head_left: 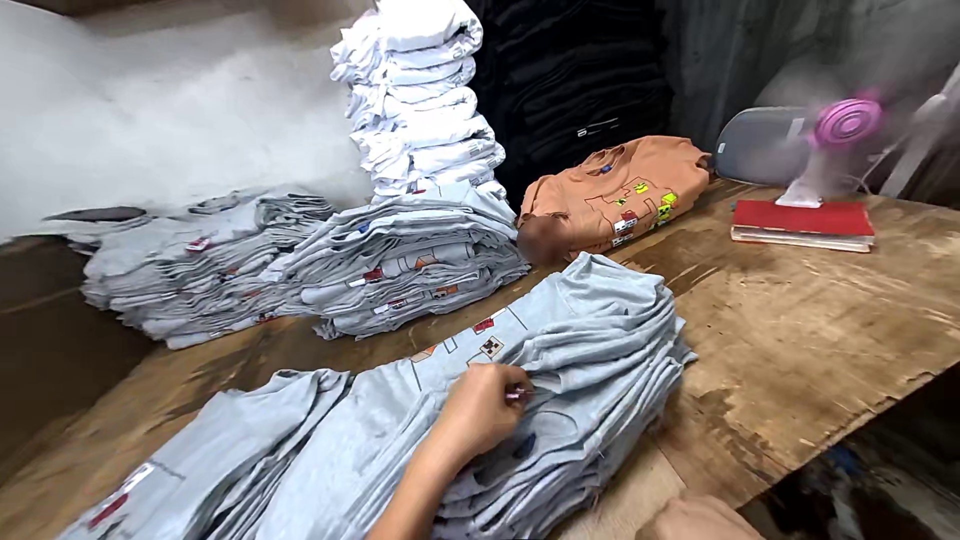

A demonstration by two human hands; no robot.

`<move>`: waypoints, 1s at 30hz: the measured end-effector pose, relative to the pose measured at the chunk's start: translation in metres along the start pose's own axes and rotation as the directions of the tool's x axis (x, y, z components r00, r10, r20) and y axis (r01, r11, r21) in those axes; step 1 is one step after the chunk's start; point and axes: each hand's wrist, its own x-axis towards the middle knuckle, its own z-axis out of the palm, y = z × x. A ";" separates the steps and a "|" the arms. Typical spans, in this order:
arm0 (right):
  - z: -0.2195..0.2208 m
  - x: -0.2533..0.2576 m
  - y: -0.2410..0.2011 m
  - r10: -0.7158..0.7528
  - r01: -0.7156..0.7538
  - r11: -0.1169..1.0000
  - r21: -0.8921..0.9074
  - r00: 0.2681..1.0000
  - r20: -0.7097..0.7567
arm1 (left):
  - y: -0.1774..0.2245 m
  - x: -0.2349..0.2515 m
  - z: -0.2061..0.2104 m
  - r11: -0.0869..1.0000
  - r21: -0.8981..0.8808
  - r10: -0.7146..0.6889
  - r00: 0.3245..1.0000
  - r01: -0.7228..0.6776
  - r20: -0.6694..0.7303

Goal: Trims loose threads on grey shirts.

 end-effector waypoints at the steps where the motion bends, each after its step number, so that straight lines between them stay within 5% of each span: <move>1: 0.000 -0.001 0.000 0.024 -0.023 1.000 0.009 0.992 -0.122 | 0.007 -0.001 -0.005 0.999 -0.051 0.004 0.999 -0.001 0.046; 2: 0.000 0.000 -0.002 0.033 -0.022 0.999 0.038 0.953 -0.300 | 0.015 -0.002 -0.009 0.996 -0.088 -0.001 0.995 0.010 0.097; 4: 0.004 0.014 -0.008 0.062 0.007 0.995 0.096 0.713 -0.699 | 0.031 -0.001 -0.010 0.991 -0.109 -0.047 0.971 0.075 0.236; 6: 0.006 0.036 -0.011 0.060 0.020 0.997 0.077 0.454 -0.889 | 0.038 0.004 -0.003 0.985 -0.144 -0.047 0.952 0.095 0.302; 7: 0.006 0.044 -0.008 0.018 0.022 0.999 0.029 0.406 -0.914 | 0.037 0.007 0.001 0.977 -0.202 -0.017 0.965 0.072 0.261; 10: 0.015 0.062 0.012 -0.182 0.005 0.982 -0.191 0.335 -0.924 | 0.037 0.011 0.006 0.980 -0.196 -0.036 0.998 0.025 -0.050; 13: 0.019 0.050 0.022 -0.218 0.025 0.976 -0.218 0.229 -0.949 | 0.029 0.019 0.025 0.993 0.099 0.099 0.880 -0.059 -0.465; 17: 0.024 0.042 0.022 -0.215 -0.012 0.975 -0.220 0.177 -0.960 | 0.020 0.004 0.028 0.931 0.042 0.362 0.904 -0.363 -0.227; 23: 0.034 0.050 0.015 -0.209 0.031 0.978 -0.207 0.065 -0.976 | 0.026 -0.013 0.042 0.791 0.188 0.609 0.727 -0.582 -0.317; 28: 0.035 0.040 0.017 -0.238 0.110 0.969 -0.220 0.199 -0.951 | 0.031 -0.016 0.039 0.800 0.241 0.600 0.727 -0.549 -0.334; 30: 0.036 0.035 0.020 -0.213 0.102 0.976 -0.193 0.249 -0.945 | 0.031 -0.020 0.035 0.866 0.165 0.499 0.798 -0.472 -0.338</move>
